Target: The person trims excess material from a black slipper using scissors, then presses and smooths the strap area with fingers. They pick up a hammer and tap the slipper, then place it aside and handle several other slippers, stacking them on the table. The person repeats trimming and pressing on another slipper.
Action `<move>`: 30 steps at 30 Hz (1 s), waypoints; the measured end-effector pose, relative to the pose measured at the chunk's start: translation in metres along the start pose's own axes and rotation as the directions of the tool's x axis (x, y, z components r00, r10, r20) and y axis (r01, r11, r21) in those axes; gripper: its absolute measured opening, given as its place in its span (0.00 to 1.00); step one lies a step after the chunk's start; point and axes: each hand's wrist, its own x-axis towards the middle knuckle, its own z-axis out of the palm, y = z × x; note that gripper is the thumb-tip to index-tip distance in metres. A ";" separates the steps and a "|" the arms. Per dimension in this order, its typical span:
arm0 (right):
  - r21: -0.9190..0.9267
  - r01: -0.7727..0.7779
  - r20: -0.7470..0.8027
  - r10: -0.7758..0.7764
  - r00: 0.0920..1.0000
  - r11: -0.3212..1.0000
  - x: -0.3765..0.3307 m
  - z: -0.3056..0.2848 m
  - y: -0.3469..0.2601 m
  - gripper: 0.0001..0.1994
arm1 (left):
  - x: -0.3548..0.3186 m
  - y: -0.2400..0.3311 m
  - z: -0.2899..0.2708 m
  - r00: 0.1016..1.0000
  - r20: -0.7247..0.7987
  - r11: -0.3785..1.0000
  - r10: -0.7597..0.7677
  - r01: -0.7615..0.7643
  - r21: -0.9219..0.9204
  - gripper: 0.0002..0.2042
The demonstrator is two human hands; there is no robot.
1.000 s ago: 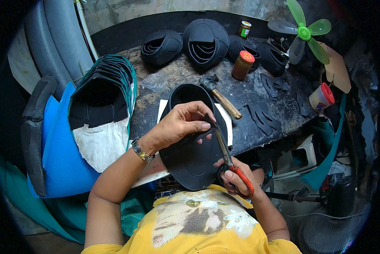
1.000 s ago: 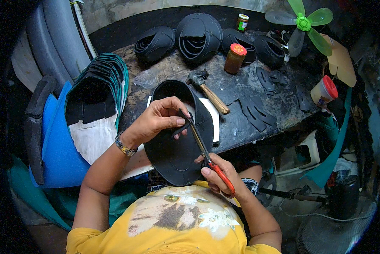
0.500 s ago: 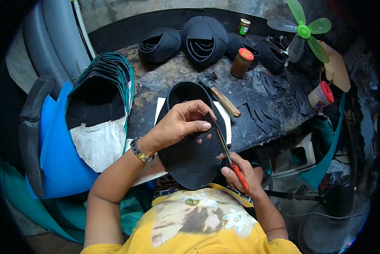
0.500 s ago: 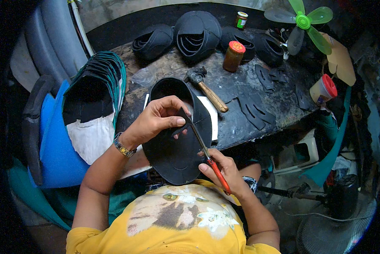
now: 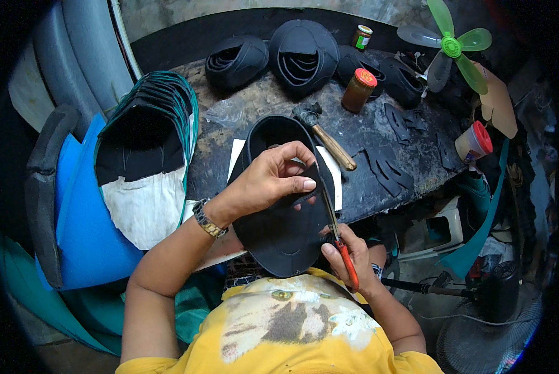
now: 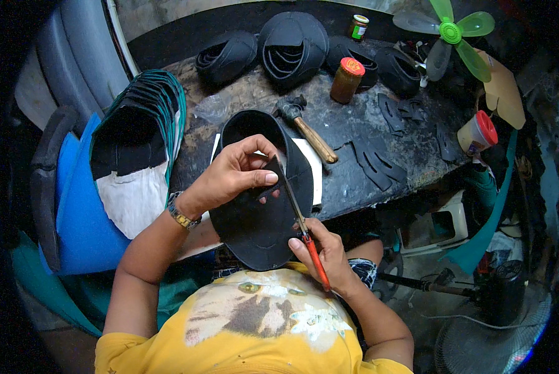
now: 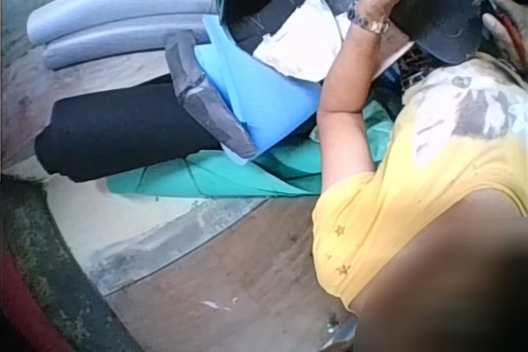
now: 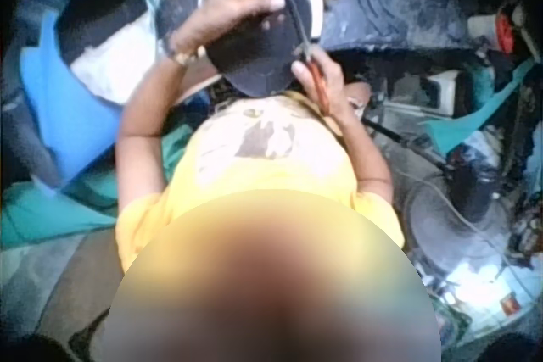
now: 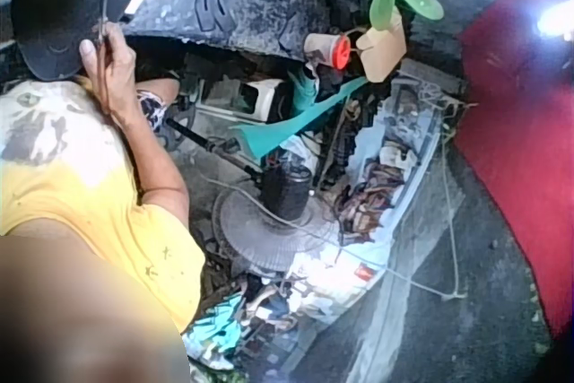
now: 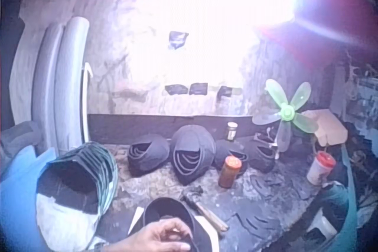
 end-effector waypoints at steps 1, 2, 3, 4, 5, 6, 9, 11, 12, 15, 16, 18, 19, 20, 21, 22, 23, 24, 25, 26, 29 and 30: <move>-0.014 0.045 -0.015 -0.045 0.999 0.999 0.000 0.001 0.000 0.13 | 0.000 0.000 0.000 1.000 0.006 1.000 -0.008 0.008 -0.009 0.11; -0.035 0.076 -0.029 -0.077 0.997 0.997 0.000 0.002 0.000 0.12 | 0.000 0.000 0.000 1.000 0.007 1.000 -0.020 0.020 -0.015 0.11; -0.068 0.093 -0.040 -0.096 0.995 0.993 0.000 0.003 0.000 0.12 | 0.001 0.001 -0.001 0.999 0.008 0.999 -0.032 0.032 -0.016 0.11; -0.051 0.094 -0.049 -0.096 0.994 0.994 0.000 0.004 0.000 0.11 | 0.001 0.001 -0.001 0.999 0.001 0.999 -0.044 0.044 -0.018 0.12; -0.046 0.081 -0.056 -0.084 0.995 0.996 0.000 0.006 0.000 0.11 | 0.001 0.001 -0.001 0.998 -0.005 0.998 -0.056 0.055 -0.017 0.12; -0.047 0.065 -0.065 -0.068 0.996 0.997 0.000 0.007 -0.001 0.10 | 0.001 0.001 -0.001 0.997 -0.009 0.997 -0.074 0.073 -0.013 0.12; 0.038 0.015 -0.165 -0.009 0.986 0.999 0.006 0.005 -0.001 0.09 | 0.001 0.002 -0.001 0.995 -0.006 0.995 -0.096 0.096 0.008 0.12; 0.193 -0.166 -0.202 0.205 0.958 0.967 0.012 -0.011 -0.001 0.11 | 0.001 0.002 -0.002 0.993 0.014 0.993 -0.116 0.116 -0.016 0.12; 0.149 -0.174 -0.263 0.209 0.942 0.973 0.021 -0.023 0.002 0.14 | 0.002 0.003 -0.003 0.993 0.028 0.993 -0.116 0.117 -0.032 0.12; -0.513 -0.271 -0.445 0.017 0.895 0.815 0.054 -0.064 0.013 0.27 | 0.005 0.009 -0.007 0.986 0.012 0.979 -0.164 0.161 0.125 0.13; -0.557 -0.326 -0.421 0.079 0.903 0.764 0.064 -0.077 0.017 0.29 | 0.007 0.013 -0.010 0.981 0.041 0.966 -0.192 0.182 0.181 0.13; -0.643 -0.388 -0.418 0.123 0.900 0.660 0.083 -0.093 0.027 0.30 | 0.012 0.019 -0.014 0.967 0.068 0.940 -0.247 0.222 0.258 0.13; -0.685 -0.379 -0.419 0.090 0.904 0.621 0.091 -0.095 0.032 0.29 | 0.015 0.022 -0.016 0.966 0.059 0.918 -0.253 0.220 0.330 0.13; -0.674 -0.419 -0.405 0.170 0.899 0.608 0.099 -0.098 0.035 0.31 | 0.019 0.024 -0.018 0.955 0.060 0.903 -0.290 0.252 0.349 0.15; -0.680 -0.385 -0.384 0.144 0.912 0.624 0.102 -0.098 0.037 0.31 | 0.021 0.026 -0.019 0.952 0.069 0.889 -0.298 0.251 0.384 0.15; -0.684 -0.362 -0.366 0.131 0.921 0.633 0.104 -0.097 0.038 0.32 | 0.023 0.027 -0.019 0.950 0.079 0.874 -0.302 0.243 0.421 0.16; -0.690 -0.344 -0.357 0.115 0.927 0.636 0.105 -0.094 0.038 0.32 | 0.025 0.028 -0.020 0.944 0.079 0.849 -0.319 0.248 0.467 0.16; -0.697 -0.324 -0.356 0.082 0.931 0.640 0.104 -0.091 0.037 0.27 | 0.026 0.029 -0.020 0.949 0.094 0.836 -0.300 0.214 0.506 0.17; -0.750 -0.254 -0.353 -0.045 0.934 0.610 0.102 -0.086 0.036 0.23 | 0.027 0.030 -0.020 0.936 0.088 0.790 -0.342 0.235 0.566 0.18; -0.803 -0.177 -0.342 -0.197 0.919 0.569 0.099 -0.082 0.034 0.20 | 0.027 0.031 -0.020 0.938 0.090 0.760 -0.335 0.212 0.615 0.19; -0.658 0.038 -0.313 -0.319 0.895 0.752 0.090 -0.062 0.033 0.10 | 0.029 0.035 -0.021 0.944 0.096 0.662 -0.316 0.146 0.735 0.22; -0.510 0.065 -0.273 -0.233 0.933 0.858 0.085 -0.055 0.034 0.10 | 0.030 0.036 -0.022 0.944 0.101 0.638 -0.314 0.132 0.759 0.22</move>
